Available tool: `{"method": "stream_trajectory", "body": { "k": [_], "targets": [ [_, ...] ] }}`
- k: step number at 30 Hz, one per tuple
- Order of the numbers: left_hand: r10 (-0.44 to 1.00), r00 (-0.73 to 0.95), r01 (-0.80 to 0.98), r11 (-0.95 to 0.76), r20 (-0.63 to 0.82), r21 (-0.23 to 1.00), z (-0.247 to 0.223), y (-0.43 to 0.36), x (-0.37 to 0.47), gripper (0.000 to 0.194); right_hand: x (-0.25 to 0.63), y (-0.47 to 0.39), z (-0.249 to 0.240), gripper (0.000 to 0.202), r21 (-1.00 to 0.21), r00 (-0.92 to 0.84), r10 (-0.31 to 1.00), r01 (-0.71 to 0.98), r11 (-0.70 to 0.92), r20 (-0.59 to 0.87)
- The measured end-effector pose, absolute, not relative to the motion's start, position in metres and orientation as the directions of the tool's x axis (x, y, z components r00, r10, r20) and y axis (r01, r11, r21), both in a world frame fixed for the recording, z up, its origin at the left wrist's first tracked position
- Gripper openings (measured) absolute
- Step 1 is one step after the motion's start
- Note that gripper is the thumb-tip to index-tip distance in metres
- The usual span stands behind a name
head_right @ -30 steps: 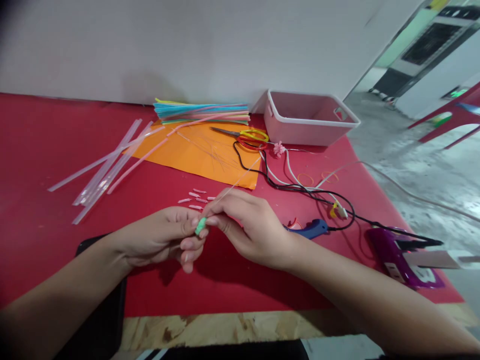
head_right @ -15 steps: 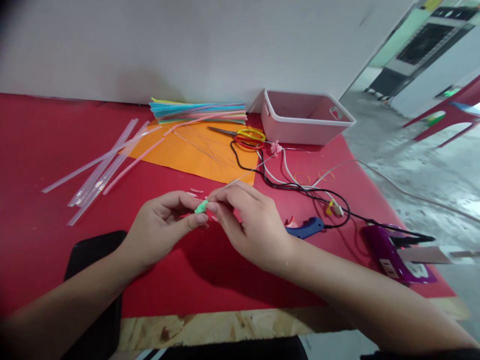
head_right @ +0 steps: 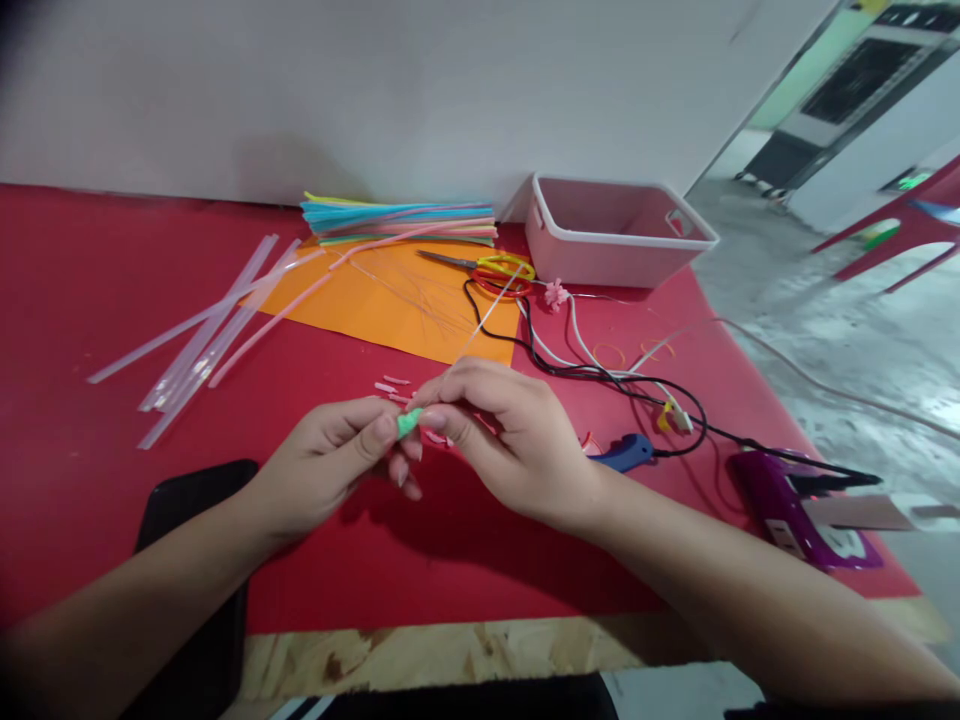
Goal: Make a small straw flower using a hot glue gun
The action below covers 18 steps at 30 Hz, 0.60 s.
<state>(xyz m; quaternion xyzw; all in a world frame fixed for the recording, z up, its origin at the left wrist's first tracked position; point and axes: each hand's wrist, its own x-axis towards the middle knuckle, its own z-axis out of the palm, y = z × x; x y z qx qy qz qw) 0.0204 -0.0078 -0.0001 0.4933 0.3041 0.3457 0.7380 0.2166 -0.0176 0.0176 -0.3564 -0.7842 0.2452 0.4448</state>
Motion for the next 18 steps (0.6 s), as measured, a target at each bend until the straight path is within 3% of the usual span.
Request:
{"method": "stream_trajectory", "body": {
  "k": [5, 11, 14, 18],
  "targets": [
    [0.770, 0.616, -0.242, 0.386, -0.166, 0.890, -0.0040, -0.0072, 0.0214, 0.040, 0.2140, -0.0210, 0.0212, 0.006, -0.823, -0.327, 0.840, 0.237, 0.516, 0.433],
    [0.803, 0.589, -0.258, 0.299, -0.096, 0.919, -0.0035, -0.0052, 0.0212, 0.035, 0.2099, -0.0220, 0.0251, 0.007, -0.942, -0.301, 0.916, 0.121, 0.312, 0.265],
    [0.818, 0.570, -0.249, 0.258, -0.074, 0.934, -0.0024, -0.0058, 0.0208, 0.034, 0.2105, -0.0214, 0.0255, 0.002, -0.929, -0.304, 0.907, 0.136, 0.343, 0.290],
    [0.803, 0.583, -0.218, 0.300, -0.123, 0.929, -0.0030, -0.0072, 0.0206, 0.038, 0.2130, -0.0202, 0.0242, 0.003, -0.825, -0.315, 0.849, 0.253, 0.505, 0.423]
  ]
}}
